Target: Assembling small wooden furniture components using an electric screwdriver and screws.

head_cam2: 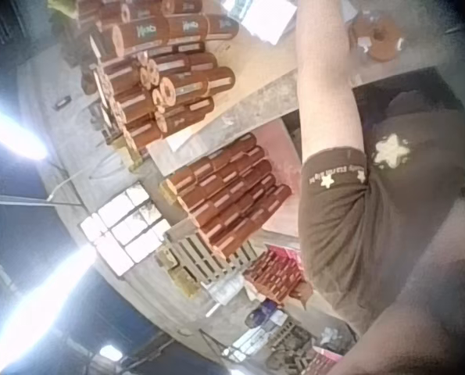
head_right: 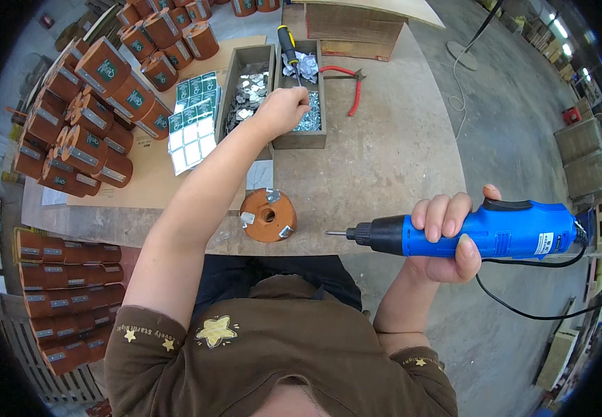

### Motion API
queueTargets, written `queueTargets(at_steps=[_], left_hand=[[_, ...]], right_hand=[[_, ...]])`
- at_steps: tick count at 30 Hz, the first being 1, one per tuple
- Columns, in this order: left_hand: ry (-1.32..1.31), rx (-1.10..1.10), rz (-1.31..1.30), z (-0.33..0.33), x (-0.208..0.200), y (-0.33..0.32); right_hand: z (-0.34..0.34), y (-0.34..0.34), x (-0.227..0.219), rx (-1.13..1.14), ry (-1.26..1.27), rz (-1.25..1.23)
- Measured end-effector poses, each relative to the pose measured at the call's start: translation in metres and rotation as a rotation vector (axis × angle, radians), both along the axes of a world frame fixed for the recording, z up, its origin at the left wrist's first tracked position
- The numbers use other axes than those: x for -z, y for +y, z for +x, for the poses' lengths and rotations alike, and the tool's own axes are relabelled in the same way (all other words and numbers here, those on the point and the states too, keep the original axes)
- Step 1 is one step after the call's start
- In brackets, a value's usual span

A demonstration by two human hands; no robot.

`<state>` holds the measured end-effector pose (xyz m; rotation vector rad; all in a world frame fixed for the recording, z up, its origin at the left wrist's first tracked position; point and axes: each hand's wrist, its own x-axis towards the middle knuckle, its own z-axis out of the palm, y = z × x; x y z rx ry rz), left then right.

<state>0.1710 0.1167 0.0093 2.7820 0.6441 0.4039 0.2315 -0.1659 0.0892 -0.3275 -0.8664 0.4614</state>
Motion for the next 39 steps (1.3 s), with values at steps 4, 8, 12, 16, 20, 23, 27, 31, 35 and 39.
queueTargets(at_steps=[4, 8, 12, 16, 20, 23, 27, 31, 35, 39], left_hand=[[-0.562, 0.025, -1.081, -0.044, -0.047, -0.051], [-0.935, -0.050, -1.939, -0.101, -0.052, -0.118], [-1.072, -0.240, -2.183, -0.126, -0.047, -0.150], [-1.134, -0.213, -2.239, -0.138, -0.052, -0.158], [-1.103, -0.160, -2.191, -0.144, -0.052, -0.161], [-1.113, -0.147, -2.140, -0.147, -0.054, -0.166], [-1.096, -0.087, -2.125, -0.150, -0.050, -0.167], [-1.054, -0.084, -2.122, -0.156, -0.050, -0.168], [-0.954, -0.068, -2.131, -0.162, -0.048, -0.172], [-0.904, -0.030, -2.145, -0.164, -0.056, -0.177]], right_hand=[[-0.004, 0.003, -0.007, 0.100, 0.017, 0.007], [-0.024, 0.020, -0.020, 0.171, 0.036, 0.121], [-0.045, 0.034, -0.029, 0.181, -0.069, 0.170], [-0.062, 0.036, -0.033, 0.167, -0.133, 0.125], [-0.070, 0.033, -0.032, 0.176, -0.126, 0.144], [-0.071, 0.027, -0.032, 0.167, -0.102, 0.152], [-0.074, 0.023, -0.034, 0.171, -0.122, 0.155], [-0.075, 0.020, -0.036, 0.123, -0.176, 0.173], [-0.066, 0.018, -0.040, -0.042, -0.371, 0.241], [-0.064, 0.011, -0.043, -0.062, -0.428, 0.291]])
